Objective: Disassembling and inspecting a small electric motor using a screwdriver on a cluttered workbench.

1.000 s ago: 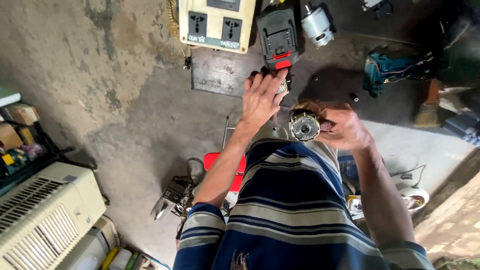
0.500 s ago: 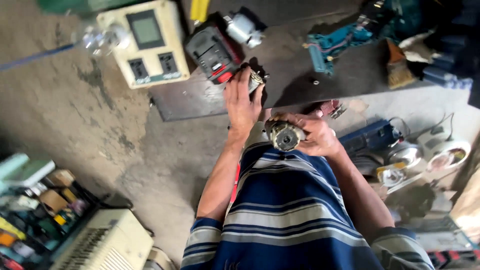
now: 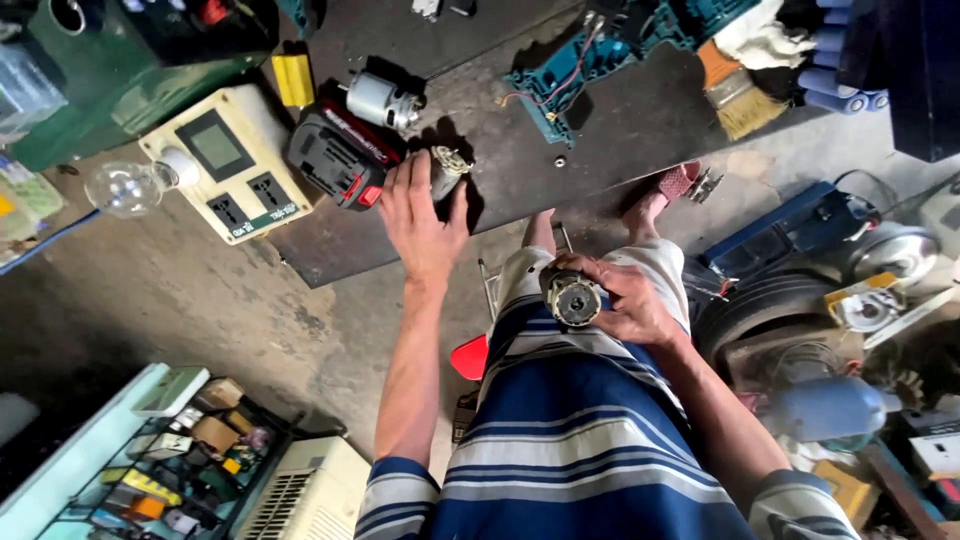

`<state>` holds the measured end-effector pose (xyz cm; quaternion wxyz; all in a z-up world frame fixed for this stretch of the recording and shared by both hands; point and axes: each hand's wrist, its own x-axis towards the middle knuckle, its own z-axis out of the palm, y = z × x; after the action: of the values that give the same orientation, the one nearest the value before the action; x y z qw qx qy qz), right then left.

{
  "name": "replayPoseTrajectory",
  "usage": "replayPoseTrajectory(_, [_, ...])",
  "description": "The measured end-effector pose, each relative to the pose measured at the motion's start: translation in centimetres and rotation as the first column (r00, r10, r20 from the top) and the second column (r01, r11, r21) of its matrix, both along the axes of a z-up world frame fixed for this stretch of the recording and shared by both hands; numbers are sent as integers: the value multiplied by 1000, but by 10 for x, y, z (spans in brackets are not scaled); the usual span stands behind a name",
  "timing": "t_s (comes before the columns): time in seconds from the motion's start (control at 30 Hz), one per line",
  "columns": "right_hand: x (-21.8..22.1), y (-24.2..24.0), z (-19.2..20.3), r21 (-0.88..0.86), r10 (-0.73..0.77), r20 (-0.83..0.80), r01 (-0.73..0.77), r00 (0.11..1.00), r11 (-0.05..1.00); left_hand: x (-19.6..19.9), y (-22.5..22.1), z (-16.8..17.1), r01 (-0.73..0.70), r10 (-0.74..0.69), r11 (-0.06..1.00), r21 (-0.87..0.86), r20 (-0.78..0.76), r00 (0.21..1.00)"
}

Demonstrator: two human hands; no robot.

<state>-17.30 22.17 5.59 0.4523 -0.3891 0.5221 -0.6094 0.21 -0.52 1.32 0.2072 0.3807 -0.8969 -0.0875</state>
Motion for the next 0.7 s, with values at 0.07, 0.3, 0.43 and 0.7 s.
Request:
replayPoseTrajectory(0.07, [-8,9,-6,-3,-25,-16,25,1000,1000,2,0,-1,21,-22,1000,6,27,999])
replayPoseTrajectory(0.3, [-33,51,-16,30,-85,-54,87,995,996,-11,8,2,-24,22,999,49,27,999])
replayPoseTrajectory(0.43, [-45,71,-19,48,-102,-39,104,994,993,-11,13,7,-40,39,997,60,27,999])
replayPoseTrajectory(0.7, [-57,90,-16,67,-165,-22,166,986,984,5,69,17,-253,253,967,16,-11,967])
